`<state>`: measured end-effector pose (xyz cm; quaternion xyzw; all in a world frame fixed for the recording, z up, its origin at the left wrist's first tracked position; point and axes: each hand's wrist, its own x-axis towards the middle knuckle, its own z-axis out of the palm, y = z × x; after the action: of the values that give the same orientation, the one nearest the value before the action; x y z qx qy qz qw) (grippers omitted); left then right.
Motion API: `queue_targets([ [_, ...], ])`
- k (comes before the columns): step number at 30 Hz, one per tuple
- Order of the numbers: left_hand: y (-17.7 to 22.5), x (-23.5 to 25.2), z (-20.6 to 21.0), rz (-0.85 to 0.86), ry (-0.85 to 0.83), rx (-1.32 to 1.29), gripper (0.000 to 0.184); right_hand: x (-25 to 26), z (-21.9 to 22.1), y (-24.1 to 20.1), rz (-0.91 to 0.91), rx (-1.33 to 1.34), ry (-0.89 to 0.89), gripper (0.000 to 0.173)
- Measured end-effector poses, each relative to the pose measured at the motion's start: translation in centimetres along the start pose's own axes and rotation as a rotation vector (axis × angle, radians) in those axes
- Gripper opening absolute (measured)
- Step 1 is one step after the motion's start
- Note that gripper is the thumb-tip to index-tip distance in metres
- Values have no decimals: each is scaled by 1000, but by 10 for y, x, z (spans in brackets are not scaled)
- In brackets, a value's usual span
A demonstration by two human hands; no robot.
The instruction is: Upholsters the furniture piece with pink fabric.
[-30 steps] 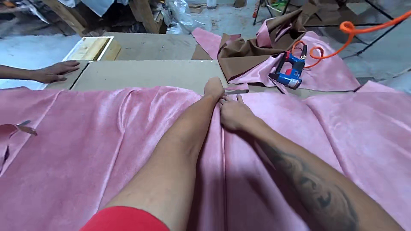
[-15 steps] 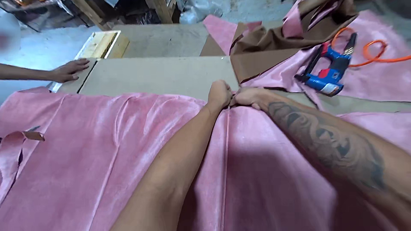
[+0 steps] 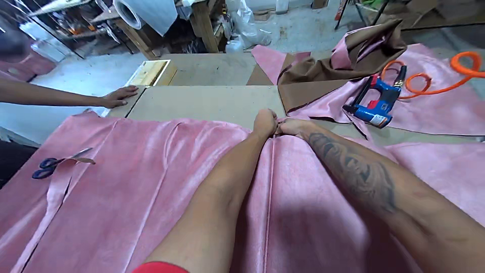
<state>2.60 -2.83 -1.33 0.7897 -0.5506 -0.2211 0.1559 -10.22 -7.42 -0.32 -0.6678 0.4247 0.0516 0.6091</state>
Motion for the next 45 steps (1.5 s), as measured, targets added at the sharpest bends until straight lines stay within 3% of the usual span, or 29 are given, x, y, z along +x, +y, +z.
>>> queue_targets([
  [5,1,10,1,117,-56,66,13,10,-1,-3,58,-309,144,24],
  [9,-3,21,6,86,-10,83,12,16,3,-13,131,-448,277,32],
  [12,-3,14,4,37,0,57,13,8,-1,-6,53,-484,247,28],
  [17,-7,22,3,72,-76,65,11,-13,-5,-4,-46,-414,32,40],
  [19,-9,24,4,98,-81,90,8,-2,-5,-3,20,-324,37,42],
  [25,-8,21,10,130,-27,45,10,8,1,-11,195,-408,185,25],
  [28,-12,27,14,113,3,90,11,9,6,-24,290,-506,246,33],
  [35,-9,15,-10,-130,-149,-33,15,7,15,-34,293,-574,303,36],
  [38,-17,-13,-37,-210,-249,-27,30,13,11,-28,217,-554,327,36],
  [40,-19,-19,-36,-185,-389,118,37,18,11,-21,172,-551,350,32],
  [42,-14,-13,-38,-102,-497,202,31,20,12,-19,136,-543,360,30],
  [45,-19,-3,-39,5,-630,72,22,21,12,-17,106,-535,367,31],
])
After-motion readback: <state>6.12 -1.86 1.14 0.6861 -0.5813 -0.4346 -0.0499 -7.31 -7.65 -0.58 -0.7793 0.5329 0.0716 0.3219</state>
